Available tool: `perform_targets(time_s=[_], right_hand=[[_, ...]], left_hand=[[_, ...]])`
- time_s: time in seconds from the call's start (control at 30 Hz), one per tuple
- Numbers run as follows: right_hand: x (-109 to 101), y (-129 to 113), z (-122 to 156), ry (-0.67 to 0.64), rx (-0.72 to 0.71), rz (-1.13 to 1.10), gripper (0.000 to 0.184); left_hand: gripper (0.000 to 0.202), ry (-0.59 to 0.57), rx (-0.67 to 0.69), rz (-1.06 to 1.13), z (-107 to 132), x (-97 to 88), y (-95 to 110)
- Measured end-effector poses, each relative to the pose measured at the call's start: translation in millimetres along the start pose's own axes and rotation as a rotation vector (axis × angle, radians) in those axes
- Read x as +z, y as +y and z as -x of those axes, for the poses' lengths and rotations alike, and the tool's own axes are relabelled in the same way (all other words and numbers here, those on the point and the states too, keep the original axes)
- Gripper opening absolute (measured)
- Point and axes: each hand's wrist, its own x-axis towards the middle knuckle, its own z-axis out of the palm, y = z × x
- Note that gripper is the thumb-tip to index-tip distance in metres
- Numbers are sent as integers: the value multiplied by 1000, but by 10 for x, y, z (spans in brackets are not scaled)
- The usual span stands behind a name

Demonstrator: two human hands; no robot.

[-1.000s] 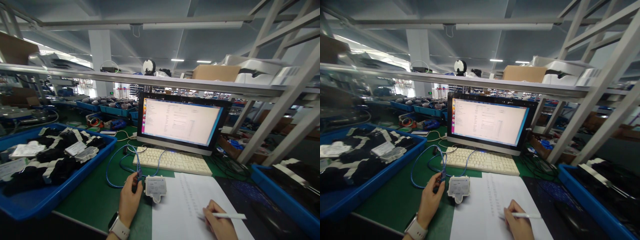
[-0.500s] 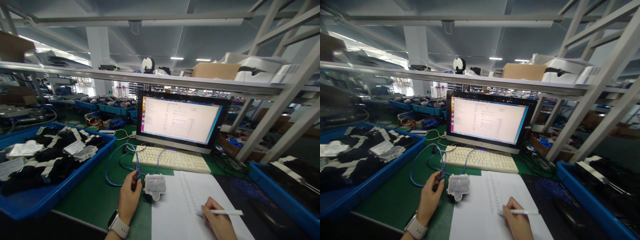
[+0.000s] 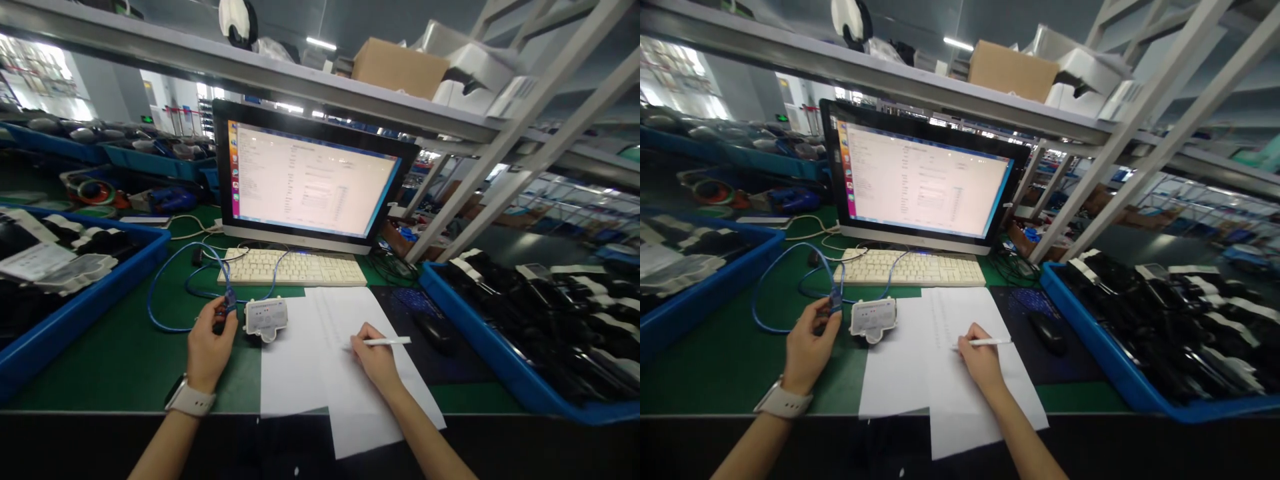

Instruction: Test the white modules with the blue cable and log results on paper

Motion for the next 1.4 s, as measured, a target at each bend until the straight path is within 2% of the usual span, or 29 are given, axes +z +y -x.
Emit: perform_targets(time_s=[0.17,0.6,1.4], right_hand=[[78,69,-8,2,-6,66,21],[112,20,12,-9,-18,161,22],[98,36,21,34,-40,168,22]], left_hand=[[39,12,-1,-12,2,-3,15],[36,20,8,-17,9,-11,69],[36,16,-8,-21,12,-15,82]])
